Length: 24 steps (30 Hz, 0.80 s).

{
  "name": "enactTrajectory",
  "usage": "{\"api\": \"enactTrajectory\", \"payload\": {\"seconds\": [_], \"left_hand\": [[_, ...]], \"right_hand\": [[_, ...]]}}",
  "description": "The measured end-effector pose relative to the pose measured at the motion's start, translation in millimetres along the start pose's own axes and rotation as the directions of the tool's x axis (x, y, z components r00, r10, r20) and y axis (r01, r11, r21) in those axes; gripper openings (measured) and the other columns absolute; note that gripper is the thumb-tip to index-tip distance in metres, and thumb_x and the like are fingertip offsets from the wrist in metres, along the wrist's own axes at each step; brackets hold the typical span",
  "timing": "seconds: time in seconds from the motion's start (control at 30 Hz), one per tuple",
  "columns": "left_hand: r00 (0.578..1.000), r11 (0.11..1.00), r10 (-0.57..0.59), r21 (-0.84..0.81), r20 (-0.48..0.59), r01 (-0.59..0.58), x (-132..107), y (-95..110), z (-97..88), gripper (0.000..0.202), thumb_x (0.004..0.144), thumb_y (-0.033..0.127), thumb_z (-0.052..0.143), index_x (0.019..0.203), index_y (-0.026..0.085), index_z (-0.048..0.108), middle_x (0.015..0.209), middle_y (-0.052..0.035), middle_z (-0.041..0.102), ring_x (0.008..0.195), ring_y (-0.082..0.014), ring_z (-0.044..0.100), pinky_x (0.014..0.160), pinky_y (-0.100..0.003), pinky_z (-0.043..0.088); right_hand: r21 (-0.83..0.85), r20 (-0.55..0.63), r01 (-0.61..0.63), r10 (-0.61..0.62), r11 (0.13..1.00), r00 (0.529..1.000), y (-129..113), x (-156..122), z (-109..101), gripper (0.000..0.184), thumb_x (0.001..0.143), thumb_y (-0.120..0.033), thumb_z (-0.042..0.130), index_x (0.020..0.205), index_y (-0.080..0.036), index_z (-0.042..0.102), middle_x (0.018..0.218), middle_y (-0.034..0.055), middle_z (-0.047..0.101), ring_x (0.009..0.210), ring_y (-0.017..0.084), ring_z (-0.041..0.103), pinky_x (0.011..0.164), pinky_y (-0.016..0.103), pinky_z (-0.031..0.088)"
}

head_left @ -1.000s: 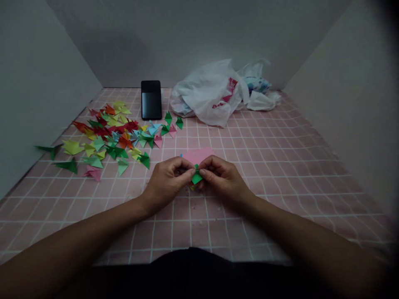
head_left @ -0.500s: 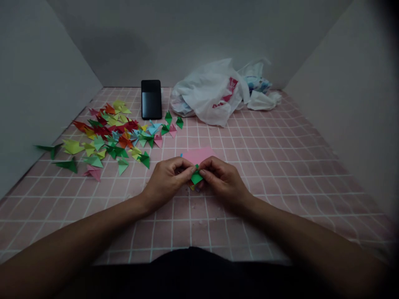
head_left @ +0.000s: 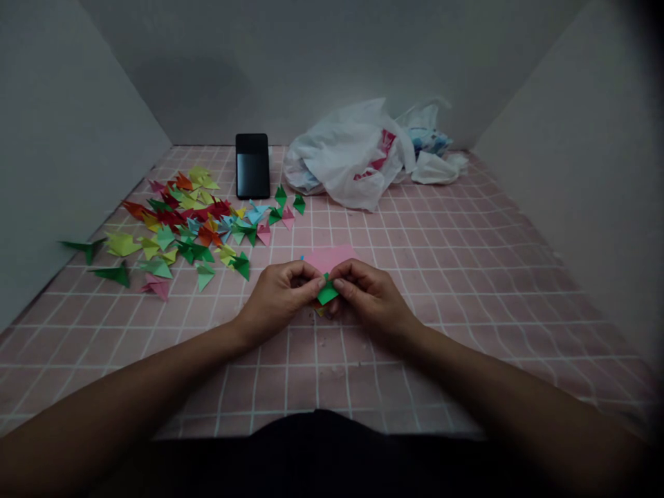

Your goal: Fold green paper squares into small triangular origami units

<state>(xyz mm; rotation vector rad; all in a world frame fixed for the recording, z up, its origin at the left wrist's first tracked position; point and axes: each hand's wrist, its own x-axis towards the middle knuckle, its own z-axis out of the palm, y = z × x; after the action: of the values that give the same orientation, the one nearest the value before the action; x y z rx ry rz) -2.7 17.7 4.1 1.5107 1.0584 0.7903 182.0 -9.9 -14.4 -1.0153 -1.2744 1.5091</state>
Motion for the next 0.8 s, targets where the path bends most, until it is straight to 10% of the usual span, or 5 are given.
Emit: {"api": "enactTrajectory", "payload": {"seconds": [0.8], "left_hand": [[0.985,0.94,-0.111,-0.309,0.13,0.147,4.8,-2.4,-5.7,0.021,0.084,0.033,0.07,0.09,0.014,0.07,0.078,-0.0023,0.074,0.072,-0.0141,0.073,0.073,-0.026,0.061]], "right_hand": [[-0.042,-0.086,0.004,-0.008,0.999,0.996,-5.3,2.3,-4.4,0.02,0.085,-0.033,0.073,0.079,-0.019,0.06,0.064,-0.0037,0.064,0.054,0.011,0.065,0.054,0.025,0.055]]}}
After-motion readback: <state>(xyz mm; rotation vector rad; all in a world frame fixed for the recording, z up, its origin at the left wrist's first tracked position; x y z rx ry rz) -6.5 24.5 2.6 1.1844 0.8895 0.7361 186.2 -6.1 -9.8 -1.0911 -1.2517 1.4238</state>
